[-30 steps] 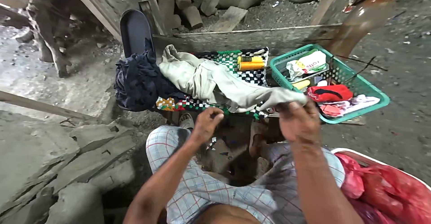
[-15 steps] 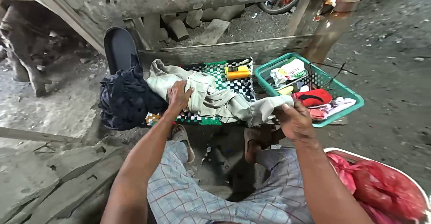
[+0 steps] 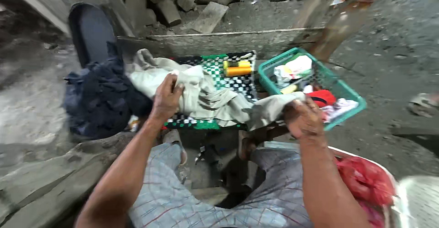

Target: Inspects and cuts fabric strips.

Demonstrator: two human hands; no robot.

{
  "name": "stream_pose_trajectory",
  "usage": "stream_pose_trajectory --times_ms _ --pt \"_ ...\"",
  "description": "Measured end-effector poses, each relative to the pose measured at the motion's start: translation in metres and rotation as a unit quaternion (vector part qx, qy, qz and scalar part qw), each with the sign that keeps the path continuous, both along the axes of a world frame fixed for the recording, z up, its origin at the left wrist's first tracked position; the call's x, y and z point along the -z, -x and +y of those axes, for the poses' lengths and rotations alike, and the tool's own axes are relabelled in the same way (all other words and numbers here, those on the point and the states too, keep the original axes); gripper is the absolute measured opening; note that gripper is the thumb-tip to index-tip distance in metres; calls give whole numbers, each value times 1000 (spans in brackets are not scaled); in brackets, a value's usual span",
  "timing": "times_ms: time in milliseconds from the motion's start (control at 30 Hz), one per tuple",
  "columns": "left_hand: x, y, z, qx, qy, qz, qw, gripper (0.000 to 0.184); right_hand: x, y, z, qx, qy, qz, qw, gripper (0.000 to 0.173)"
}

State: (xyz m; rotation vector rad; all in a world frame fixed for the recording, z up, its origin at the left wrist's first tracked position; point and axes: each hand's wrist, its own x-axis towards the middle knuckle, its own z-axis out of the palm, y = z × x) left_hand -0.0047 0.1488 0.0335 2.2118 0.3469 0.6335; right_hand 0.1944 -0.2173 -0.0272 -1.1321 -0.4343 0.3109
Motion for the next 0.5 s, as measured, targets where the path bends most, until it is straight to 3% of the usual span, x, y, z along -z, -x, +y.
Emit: stream_pose_trajectory --times_ms 67,167,500 --pt "11 4 2 45 -23 62 997 27 2 5 1 11 9 11 1000 20" --pt "41 -5 14 84 -79 73 991 37 8 5 -4 -5 -5 11 1000 21" --pt "43 -17 2 95 -23 97 991 47 7 -6 -7 -83 5 30 996 19"
